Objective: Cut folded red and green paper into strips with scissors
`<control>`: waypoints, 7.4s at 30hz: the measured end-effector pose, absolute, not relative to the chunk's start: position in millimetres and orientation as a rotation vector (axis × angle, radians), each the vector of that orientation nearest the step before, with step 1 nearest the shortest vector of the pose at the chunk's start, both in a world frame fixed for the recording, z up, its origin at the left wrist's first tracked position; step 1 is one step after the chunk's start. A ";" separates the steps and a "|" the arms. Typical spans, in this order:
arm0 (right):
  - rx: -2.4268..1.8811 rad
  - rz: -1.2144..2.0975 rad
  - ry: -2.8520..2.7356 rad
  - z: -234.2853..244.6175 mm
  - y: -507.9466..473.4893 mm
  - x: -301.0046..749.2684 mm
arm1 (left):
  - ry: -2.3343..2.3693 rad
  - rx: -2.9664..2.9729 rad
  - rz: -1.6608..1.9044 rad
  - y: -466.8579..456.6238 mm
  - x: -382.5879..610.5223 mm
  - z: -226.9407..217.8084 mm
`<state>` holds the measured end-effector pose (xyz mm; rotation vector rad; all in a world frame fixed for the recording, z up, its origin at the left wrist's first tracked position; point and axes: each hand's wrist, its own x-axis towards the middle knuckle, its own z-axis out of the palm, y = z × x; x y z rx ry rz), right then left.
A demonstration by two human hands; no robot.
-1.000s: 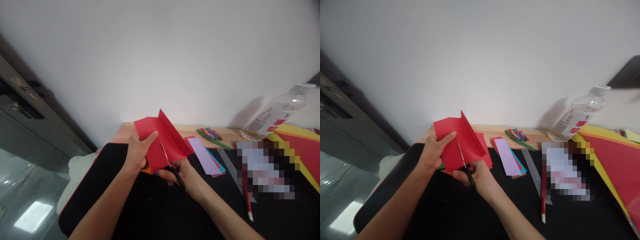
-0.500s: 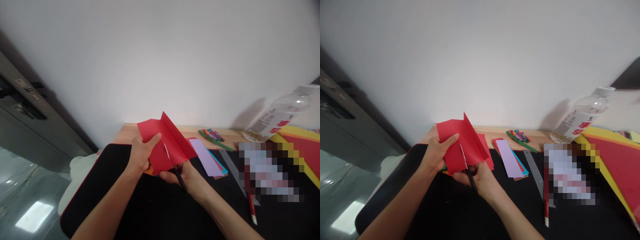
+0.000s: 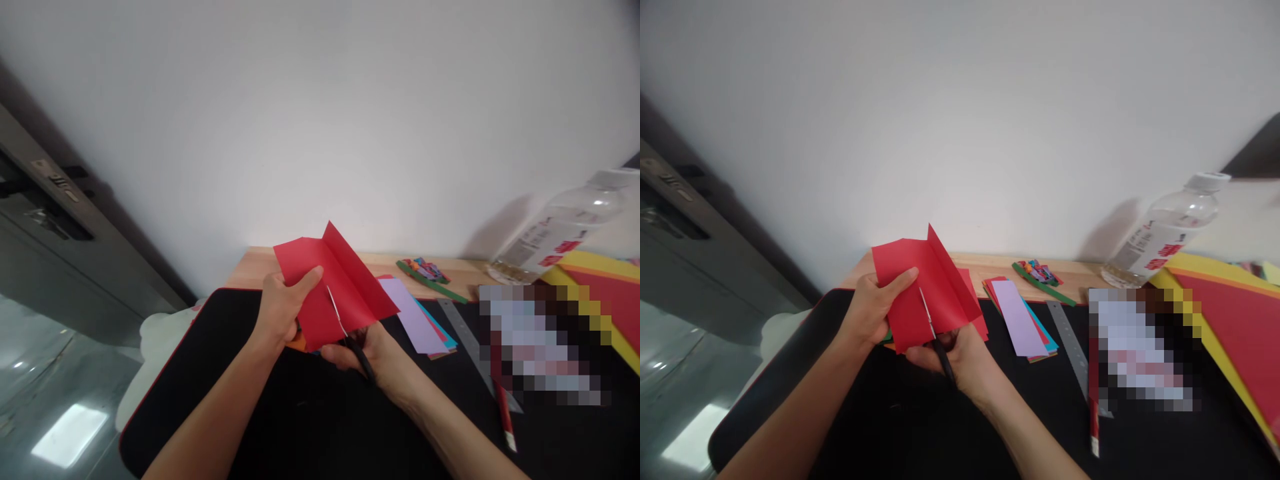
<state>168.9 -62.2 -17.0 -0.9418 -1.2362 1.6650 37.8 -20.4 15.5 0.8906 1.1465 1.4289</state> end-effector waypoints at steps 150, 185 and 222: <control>-0.858 1.776 -1.006 -37.9 -62.5 170.8 | 1.049 0.827 1.505 -19.9 29.0 20.6; -0.999 1.710 -1.143 -37.0 -60.6 171.0 | 1.079 0.858 1.496 -17.7 28.3 20.0; -0.949 1.666 -1.103 -36.5 -56.3 171.1 | 0.977 0.895 1.518 -11.9 18.2 20.5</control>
